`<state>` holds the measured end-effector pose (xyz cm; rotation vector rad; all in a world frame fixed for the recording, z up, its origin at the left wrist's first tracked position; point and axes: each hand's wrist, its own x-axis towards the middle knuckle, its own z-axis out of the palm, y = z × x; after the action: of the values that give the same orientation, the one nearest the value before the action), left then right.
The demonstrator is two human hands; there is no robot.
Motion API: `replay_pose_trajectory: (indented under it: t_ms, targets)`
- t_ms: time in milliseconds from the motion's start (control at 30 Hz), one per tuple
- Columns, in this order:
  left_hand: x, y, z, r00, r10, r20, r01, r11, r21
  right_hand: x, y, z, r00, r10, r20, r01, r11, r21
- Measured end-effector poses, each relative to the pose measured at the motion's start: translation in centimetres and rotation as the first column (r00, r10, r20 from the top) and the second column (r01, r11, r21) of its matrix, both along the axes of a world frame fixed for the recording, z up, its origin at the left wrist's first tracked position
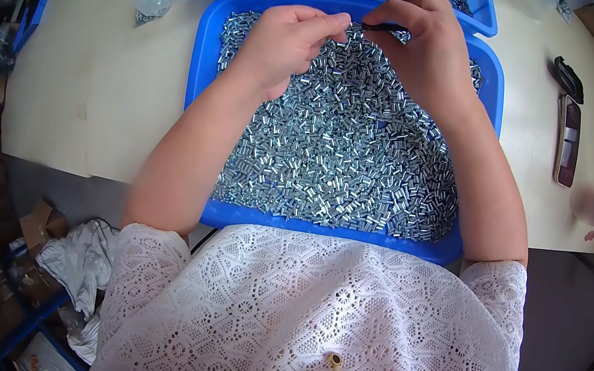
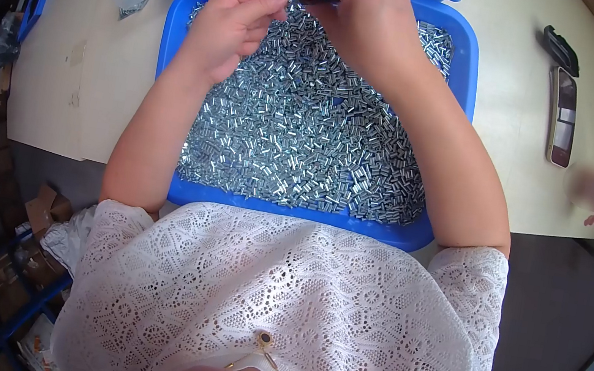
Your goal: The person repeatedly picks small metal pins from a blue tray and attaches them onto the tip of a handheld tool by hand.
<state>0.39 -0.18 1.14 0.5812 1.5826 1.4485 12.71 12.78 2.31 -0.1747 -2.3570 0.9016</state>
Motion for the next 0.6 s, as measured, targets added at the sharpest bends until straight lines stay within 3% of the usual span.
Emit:
replay_pose_trajectory:
  t_ms: [67, 100, 167, 467, 600]
  targets:
    - [-0.1, 0.0, -0.1, 0.958, -0.044, 0.283, 0.058, 0.997, -0.042, 0.2, -0.4, 0.9, 0.991, -0.126, -0.05, 0.135, 0.899, 0.417]
    - [-0.1, 0.0, -0.1, 0.958, -0.046, 0.282, 0.06, 0.997, -0.041, 0.2, -0.5, 1.0, 0.991, -0.127, -0.051, 0.137, 0.898, 0.418]
    - [-0.2, -0.1, -0.1, 0.882, -0.081, 0.464, 0.095, 0.995, -0.008, 0.3, -0.8, 1.1, 0.983, -0.162, -0.09, 0.185, 0.86, 0.476]
    - [-0.4, -0.2, -0.4, 0.721, -0.17, 0.672, 0.148, 0.985, 0.09, 0.2, -1.0, 1.6, 0.965, -0.158, -0.211, 0.252, 0.788, 0.562]
    - [-0.1, -0.2, 0.0, 0.72, -0.195, 0.666, 0.143, 0.981, 0.132, 0.2, -1.1, 1.8, 0.956, -0.161, -0.245, 0.275, 0.779, 0.563]
